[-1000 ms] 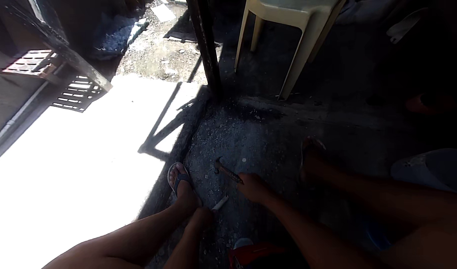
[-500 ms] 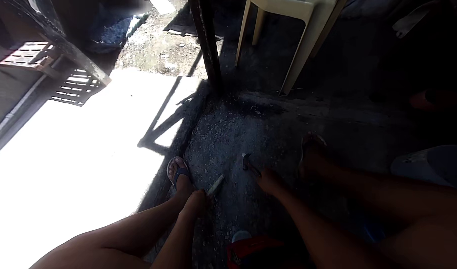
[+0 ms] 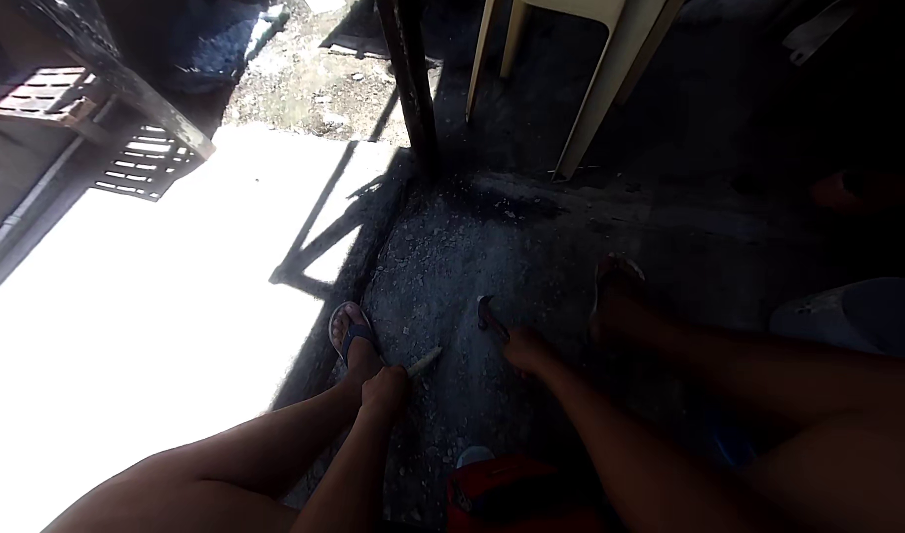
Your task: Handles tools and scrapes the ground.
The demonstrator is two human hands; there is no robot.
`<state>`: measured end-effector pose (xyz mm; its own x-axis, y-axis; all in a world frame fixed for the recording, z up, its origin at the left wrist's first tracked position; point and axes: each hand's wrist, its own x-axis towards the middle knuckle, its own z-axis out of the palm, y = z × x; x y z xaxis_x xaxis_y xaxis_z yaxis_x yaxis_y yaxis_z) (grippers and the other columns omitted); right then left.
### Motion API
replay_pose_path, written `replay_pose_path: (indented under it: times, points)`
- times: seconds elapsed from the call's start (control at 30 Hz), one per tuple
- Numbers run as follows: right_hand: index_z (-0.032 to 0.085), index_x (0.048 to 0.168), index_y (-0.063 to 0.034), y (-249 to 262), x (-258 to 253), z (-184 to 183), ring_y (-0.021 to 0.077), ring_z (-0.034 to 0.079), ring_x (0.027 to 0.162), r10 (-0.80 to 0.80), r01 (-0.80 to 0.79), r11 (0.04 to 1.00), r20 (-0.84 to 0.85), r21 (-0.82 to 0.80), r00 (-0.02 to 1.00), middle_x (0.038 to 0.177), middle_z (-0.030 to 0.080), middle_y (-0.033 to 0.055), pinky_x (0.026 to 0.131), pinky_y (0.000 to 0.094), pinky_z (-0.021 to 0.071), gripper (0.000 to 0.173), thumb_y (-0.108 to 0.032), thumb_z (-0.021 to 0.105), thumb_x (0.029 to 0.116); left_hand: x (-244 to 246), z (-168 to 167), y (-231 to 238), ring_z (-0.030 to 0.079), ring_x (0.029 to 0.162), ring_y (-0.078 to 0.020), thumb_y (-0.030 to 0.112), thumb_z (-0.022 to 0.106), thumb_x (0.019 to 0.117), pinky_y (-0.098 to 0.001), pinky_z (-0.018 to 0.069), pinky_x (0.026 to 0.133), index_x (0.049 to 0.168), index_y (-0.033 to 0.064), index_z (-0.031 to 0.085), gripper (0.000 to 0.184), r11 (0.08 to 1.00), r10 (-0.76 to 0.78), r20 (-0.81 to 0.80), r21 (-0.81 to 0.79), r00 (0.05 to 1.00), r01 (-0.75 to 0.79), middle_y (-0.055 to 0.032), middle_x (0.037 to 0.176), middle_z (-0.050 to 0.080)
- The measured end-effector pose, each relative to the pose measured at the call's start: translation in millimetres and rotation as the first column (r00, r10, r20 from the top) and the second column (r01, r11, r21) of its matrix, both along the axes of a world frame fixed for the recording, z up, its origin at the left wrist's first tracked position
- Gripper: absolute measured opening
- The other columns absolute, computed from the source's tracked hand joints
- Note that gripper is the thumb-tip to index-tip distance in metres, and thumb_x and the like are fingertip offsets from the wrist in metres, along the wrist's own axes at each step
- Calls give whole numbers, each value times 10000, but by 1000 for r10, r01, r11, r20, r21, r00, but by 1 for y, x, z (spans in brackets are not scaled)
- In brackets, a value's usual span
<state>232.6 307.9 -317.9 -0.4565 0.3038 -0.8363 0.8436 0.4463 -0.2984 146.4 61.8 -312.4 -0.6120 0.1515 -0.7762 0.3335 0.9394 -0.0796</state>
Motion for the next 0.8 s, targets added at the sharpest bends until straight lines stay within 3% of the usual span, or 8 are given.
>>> replay_pose_path:
  times: [0.17,0.27,0.33,0.47,0.5,0.57,0.63,0.8]
  points:
    - [624,1176,-44,-3,-12,13,204,684,686,49,-40,997,-146,68,988,898,677,138,662,379,585,226,-202,528,1046,-4,-8,1,661,1221,-350,444,403,1092,-623,536,950,1218,103,678,456,1000,19,14,20,1000,-19,-155,1299,684]
    - [565,1376,-85,-14,-19,24,270,708,714,18,1,998,-329,58,944,942,696,178,710,458,606,336,-182,518,1058,-3,-5,5,667,1210,-347,426,430,1081,-623,542,929,1211,111,680,423,1000,-25,1,0,1000,25,-146,1293,689]
    - [437,1557,-133,-25,-23,30,289,711,725,1,23,998,-414,54,910,950,704,182,719,482,606,493,-200,501,1073,-2,0,10,667,1209,-343,417,437,1077,-618,542,928,1220,113,674,411,999,-42,-3,-19,999,42,-142,1298,687]
    - [349,1593,-112,-49,-19,23,342,720,921,49,-28,998,-409,56,911,1026,704,201,826,516,587,535,-217,487,1087,0,4,16,670,1206,-340,392,446,1076,-607,543,933,1211,96,672,396,999,-39,-16,-30,999,38,-145,1294,689]
    - [386,1555,-89,-53,-16,18,314,721,909,74,-71,997,-347,21,935,1035,695,192,823,486,592,496,-217,485,1087,0,4,17,671,1203,-341,386,451,1073,-607,544,930,1208,95,671,388,999,-35,-18,-31,999,34,-148,1289,690]
    - [529,1366,-57,-54,-13,9,201,670,707,64,-88,991,-215,-102,975,935,638,137,671,358,581,325,-208,483,1081,1,6,18,672,1201,-341,375,458,1072,-607,543,928,1209,93,669,378,999,-28,-18,-34,999,27,-153,1290,688]
    - [561,1311,-46,-53,-11,7,184,644,656,7,-34,987,-171,-157,985,900,624,126,634,340,568,294,-219,475,1089,2,6,17,674,1196,-341,374,469,1067,-609,542,927,1206,96,673,371,999,-24,-15,-33,1000,23,-152,1283,691]
    - [365,1577,-98,-51,-18,17,249,675,631,-204,175,979,-397,-108,895,898,663,179,632,414,599,497,-252,444,1112,3,8,20,667,1202,-355,373,451,1078,-613,536,929,1208,84,665,383,998,-49,-16,-37,999,49,-157,1289,686]
